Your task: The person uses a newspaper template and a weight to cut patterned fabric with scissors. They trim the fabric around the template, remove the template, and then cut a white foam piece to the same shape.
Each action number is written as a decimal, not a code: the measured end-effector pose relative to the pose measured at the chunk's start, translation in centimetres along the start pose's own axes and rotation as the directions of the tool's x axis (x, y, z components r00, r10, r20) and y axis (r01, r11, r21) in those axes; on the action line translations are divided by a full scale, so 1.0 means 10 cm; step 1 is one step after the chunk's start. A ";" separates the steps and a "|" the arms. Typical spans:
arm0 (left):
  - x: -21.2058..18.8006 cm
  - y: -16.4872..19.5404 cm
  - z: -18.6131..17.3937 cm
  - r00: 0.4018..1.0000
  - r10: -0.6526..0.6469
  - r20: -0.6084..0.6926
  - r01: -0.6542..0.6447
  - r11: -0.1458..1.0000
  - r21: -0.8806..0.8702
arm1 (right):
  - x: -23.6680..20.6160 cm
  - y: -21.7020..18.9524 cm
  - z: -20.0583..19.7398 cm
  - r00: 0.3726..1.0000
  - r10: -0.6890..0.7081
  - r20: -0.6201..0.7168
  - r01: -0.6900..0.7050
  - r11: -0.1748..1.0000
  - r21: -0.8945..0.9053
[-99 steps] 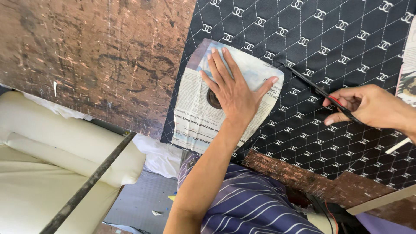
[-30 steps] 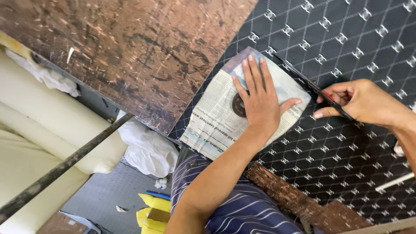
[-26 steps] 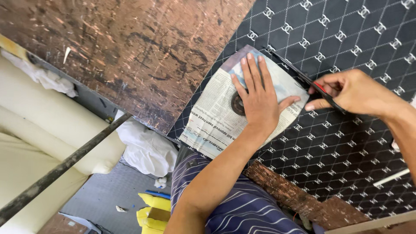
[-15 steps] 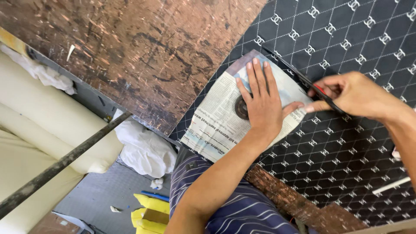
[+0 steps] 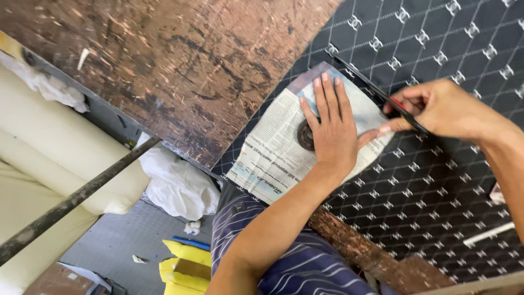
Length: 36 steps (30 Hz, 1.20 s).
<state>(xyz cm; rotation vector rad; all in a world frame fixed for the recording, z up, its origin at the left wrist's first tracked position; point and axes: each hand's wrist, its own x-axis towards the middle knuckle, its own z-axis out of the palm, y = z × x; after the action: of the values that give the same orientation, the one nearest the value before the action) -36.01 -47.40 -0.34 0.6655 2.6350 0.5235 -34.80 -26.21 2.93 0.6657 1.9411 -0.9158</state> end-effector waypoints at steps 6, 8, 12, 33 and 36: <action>0.04 -0.22 -0.03 1.000 0.002 -0.018 -0.002 0.999 -0.033 | 0.20 -0.12 0.11 0.987 -0.159 0.003 0.158 0.984 0.082; 0.02 -0.32 -0.08 1.000 0.003 -0.013 -0.004 0.999 -0.043 | 0.26 -0.19 0.17 0.980 -0.198 0.026 0.194 0.973 0.122; 0.05 -0.46 -0.08 1.000 0.001 -0.027 -0.003 0.997 -0.073 | 0.31 -0.36 0.20 0.987 -0.158 -0.013 0.159 0.986 0.057; -0.89 -0.66 -0.44 0.972 0.119 -0.202 -0.203 0.858 -0.472 | -0.99 -0.15 0.66 0.877 -0.268 -0.399 0.308 0.951 0.038; -1.40 -1.16 -0.78 0.969 0.001 -0.246 -0.141 0.821 -0.553 | -1.27 0.11 0.89 0.818 -0.237 -0.524 0.324 0.943 0.079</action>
<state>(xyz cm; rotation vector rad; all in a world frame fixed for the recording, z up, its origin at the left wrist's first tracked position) -32.30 -66.10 4.99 0.5285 2.4537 1.4203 -23.60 -33.93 10.42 0.7873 2.5076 -1.1820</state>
